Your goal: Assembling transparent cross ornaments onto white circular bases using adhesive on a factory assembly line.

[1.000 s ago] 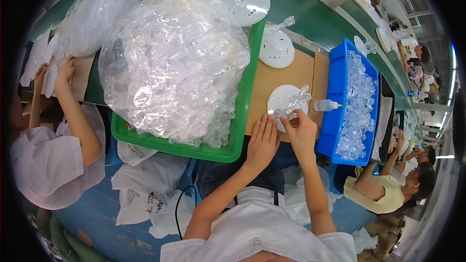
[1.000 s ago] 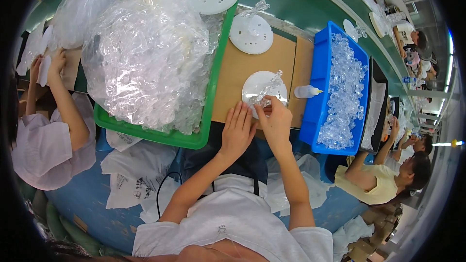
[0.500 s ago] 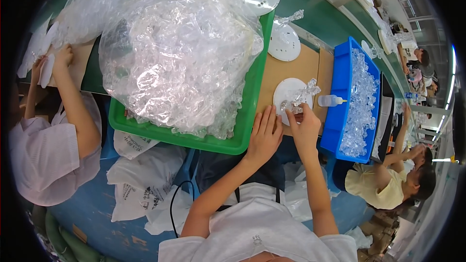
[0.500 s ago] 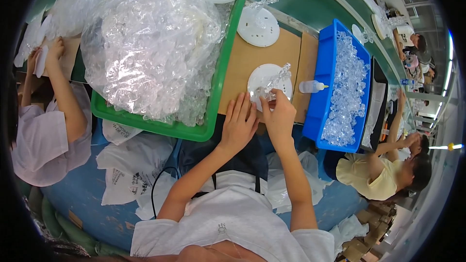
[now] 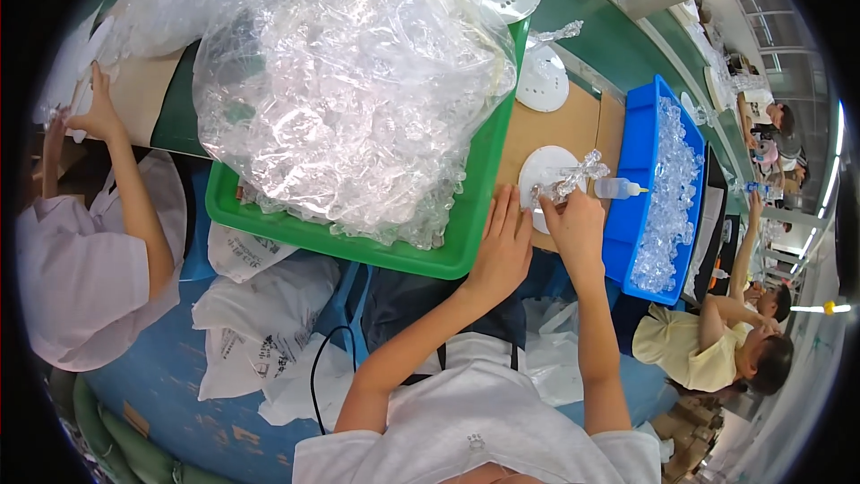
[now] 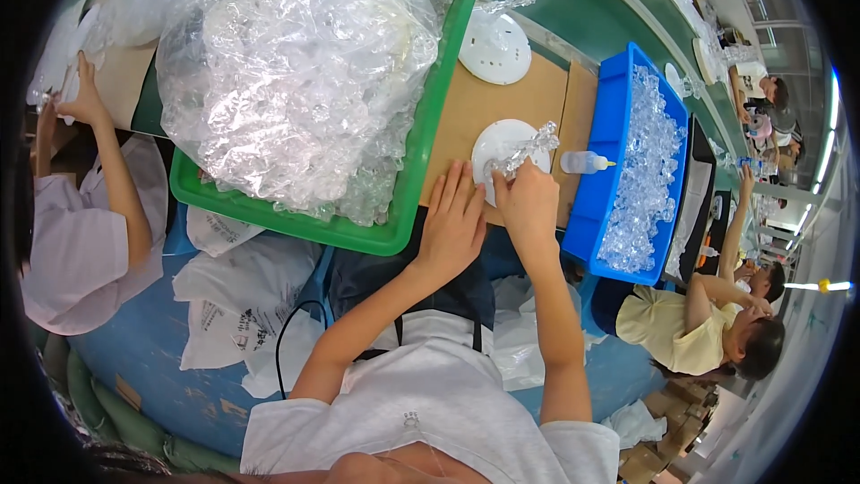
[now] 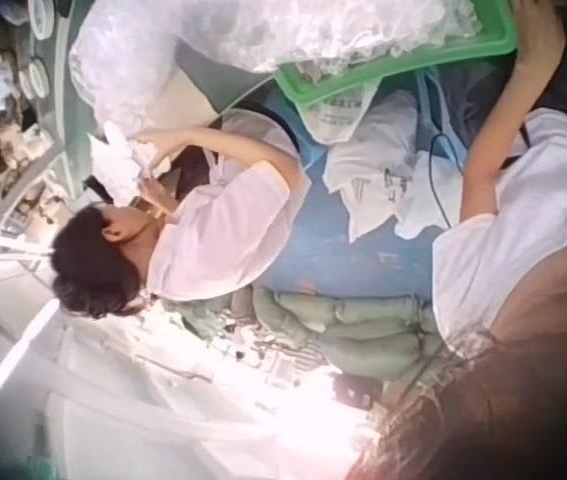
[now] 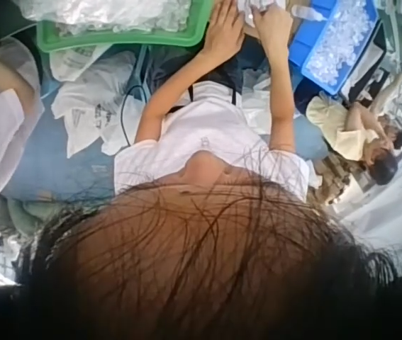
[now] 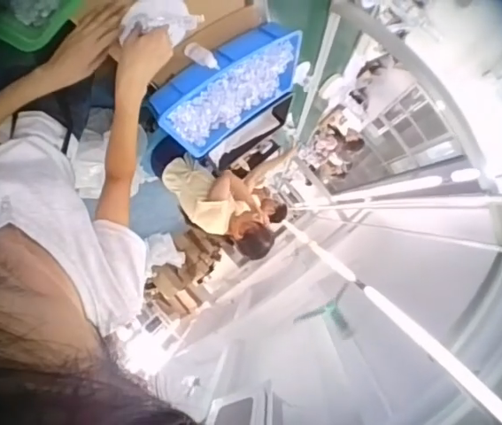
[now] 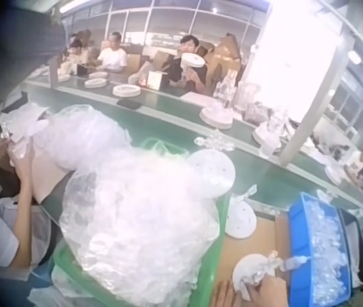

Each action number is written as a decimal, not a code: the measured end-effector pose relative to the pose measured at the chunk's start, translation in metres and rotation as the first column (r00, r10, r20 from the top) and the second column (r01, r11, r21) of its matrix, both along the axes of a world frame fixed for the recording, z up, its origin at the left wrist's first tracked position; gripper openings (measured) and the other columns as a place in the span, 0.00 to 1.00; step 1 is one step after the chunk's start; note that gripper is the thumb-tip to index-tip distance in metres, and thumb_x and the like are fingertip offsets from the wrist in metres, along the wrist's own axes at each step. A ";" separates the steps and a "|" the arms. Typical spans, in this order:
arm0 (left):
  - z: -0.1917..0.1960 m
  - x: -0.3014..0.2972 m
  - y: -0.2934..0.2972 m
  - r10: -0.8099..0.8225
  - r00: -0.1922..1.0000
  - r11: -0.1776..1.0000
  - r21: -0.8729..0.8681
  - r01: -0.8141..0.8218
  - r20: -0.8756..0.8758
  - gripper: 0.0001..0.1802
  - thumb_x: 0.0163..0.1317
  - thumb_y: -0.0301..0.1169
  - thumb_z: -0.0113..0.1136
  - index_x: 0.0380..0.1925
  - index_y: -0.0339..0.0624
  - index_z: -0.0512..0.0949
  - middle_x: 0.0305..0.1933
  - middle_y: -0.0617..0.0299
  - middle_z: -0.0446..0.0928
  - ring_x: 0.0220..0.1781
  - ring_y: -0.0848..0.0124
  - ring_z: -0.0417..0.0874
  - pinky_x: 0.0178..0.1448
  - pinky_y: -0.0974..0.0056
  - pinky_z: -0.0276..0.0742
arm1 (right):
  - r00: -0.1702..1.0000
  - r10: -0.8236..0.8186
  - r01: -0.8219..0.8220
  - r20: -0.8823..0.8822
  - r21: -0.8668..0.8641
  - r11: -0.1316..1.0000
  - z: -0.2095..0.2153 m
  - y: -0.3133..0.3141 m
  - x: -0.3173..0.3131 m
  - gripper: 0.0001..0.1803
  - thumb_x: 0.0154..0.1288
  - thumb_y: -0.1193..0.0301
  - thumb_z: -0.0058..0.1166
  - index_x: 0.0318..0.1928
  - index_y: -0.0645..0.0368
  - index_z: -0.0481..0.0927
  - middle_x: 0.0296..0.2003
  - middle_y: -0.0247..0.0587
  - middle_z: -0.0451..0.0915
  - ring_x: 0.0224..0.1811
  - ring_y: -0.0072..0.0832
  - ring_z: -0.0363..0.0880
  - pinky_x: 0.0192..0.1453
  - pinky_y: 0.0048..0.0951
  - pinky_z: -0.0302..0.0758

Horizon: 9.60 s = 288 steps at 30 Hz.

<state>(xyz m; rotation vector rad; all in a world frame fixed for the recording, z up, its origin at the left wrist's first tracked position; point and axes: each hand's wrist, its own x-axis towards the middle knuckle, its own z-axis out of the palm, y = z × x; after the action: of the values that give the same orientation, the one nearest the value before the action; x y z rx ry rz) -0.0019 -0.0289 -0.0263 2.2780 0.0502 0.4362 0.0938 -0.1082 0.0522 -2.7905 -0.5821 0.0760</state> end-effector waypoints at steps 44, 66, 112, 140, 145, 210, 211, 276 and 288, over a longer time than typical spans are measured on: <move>0.000 0.010 -0.020 -0.029 0.998 -0.012 -0.998 0.062 0.062 0.23 0.65 0.19 0.48 0.61 0.30 0.64 0.55 0.58 0.74 0.53 0.77 0.73 0.56 0.73 0.69 | 0.986 -0.126 0.162 -0.111 0.430 0.888 0.012 -0.024 -0.032 0.17 0.56 0.73 0.63 0.44 0.70 0.77 0.30 0.49 0.82 0.28 0.26 0.82 0.34 0.25 0.76; 0.047 0.005 0.004 -0.138 0.990 0.127 -0.992 0.020 0.002 0.22 0.65 0.20 0.50 0.60 0.30 0.66 0.53 0.58 0.75 0.52 0.75 0.75 0.57 0.71 0.69 | 0.915 -0.003 0.318 -0.403 0.717 0.620 0.011 -0.052 -0.030 0.20 0.54 0.79 0.64 0.48 0.66 0.74 0.38 0.40 0.79 0.35 0.23 0.79 0.39 0.22 0.78; 0.043 -0.028 0.023 -0.015 0.988 0.839 -0.540 -0.070 -0.152 0.14 0.65 0.19 0.46 0.50 0.32 0.73 0.52 0.57 0.71 0.53 0.70 0.74 0.59 0.69 0.68 | 0.977 -0.175 0.158 0.121 0.139 0.978 0.042 -0.194 0.149 0.14 0.55 0.63 0.60 0.41 0.54 0.81 0.34 0.41 0.82 0.35 0.35 0.81 0.39 0.34 0.76; 0.051 0.016 0.018 -0.309 0.929 0.260 -0.958 -0.124 -0.204 0.21 0.71 0.44 0.40 0.51 0.37 0.65 0.32 0.58 0.74 0.29 0.72 0.76 0.35 0.70 0.72 | 0.714 0.465 0.309 -0.523 0.832 0.461 0.001 -0.064 0.009 0.12 0.54 0.74 0.63 0.41 0.59 0.81 0.26 0.31 0.79 0.30 0.19 0.77 0.38 0.19 0.74; 0.038 0.008 0.014 0.094 0.996 0.984 -0.151 -0.092 0.002 0.12 0.60 0.23 0.52 0.45 0.36 0.74 0.43 0.50 0.73 0.46 0.53 0.75 0.49 0.58 0.72 | 0.973 -0.063 0.188 -0.224 0.598 0.779 -0.009 -0.040 0.025 0.11 0.49 0.73 0.66 0.36 0.61 0.82 0.25 0.37 0.79 0.27 0.20 0.77 0.31 0.21 0.73; 0.014 0.044 -0.017 -0.001 1.000 0.903 0.429 -0.009 0.022 0.27 0.57 0.27 0.57 0.59 0.40 0.69 0.43 0.45 0.69 0.48 0.51 0.70 0.52 0.53 0.65 | 0.966 -0.217 0.258 -0.141 0.597 0.760 -0.037 -0.090 -0.037 0.18 0.48 0.67 0.61 0.41 0.55 0.76 0.33 0.44 0.76 0.35 0.44 0.77 0.37 0.39 0.75; 0.014 0.044 -0.018 0.003 1.000 0.898 0.441 -0.011 0.019 0.27 0.57 0.27 0.57 0.59 0.39 0.69 0.44 0.45 0.69 0.48 0.51 0.70 0.52 0.53 0.65 | 0.966 -0.216 0.257 -0.142 0.597 0.759 -0.037 -0.090 -0.039 0.18 0.48 0.67 0.61 0.41 0.55 0.76 0.33 0.44 0.76 0.35 0.44 0.77 0.37 0.39 0.75; 0.011 0.035 -0.027 -0.153 0.987 0.901 0.403 0.160 -0.049 0.36 0.50 0.25 0.55 0.64 0.40 0.63 0.18 0.59 0.71 0.16 0.61 0.75 0.20 0.59 0.71 | 0.934 -0.255 0.357 -0.250 0.696 0.623 -0.038 -0.095 -0.048 0.20 0.48 0.70 0.64 0.44 0.59 0.77 0.34 0.40 0.78 0.33 0.31 0.79 0.37 0.27 0.74; 0.023 0.055 0.022 -0.055 0.995 0.893 0.442 0.088 -0.086 0.27 0.59 0.30 0.56 0.61 0.57 0.70 0.56 0.48 0.68 0.58 0.44 0.65 0.58 0.46 0.63 | 0.943 -0.252 0.333 -0.218 0.597 0.730 -0.029 -0.083 -0.044 0.20 0.47 0.71 0.64 0.43 0.59 0.78 0.31 0.39 0.78 0.29 0.26 0.77 0.34 0.24 0.73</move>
<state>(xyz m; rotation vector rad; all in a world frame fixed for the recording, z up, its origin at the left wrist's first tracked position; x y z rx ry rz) 0.0531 -0.0071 -0.0033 2.7381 -0.1095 0.3527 0.0501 -0.1913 0.0231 -2.1564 -0.0850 -0.0160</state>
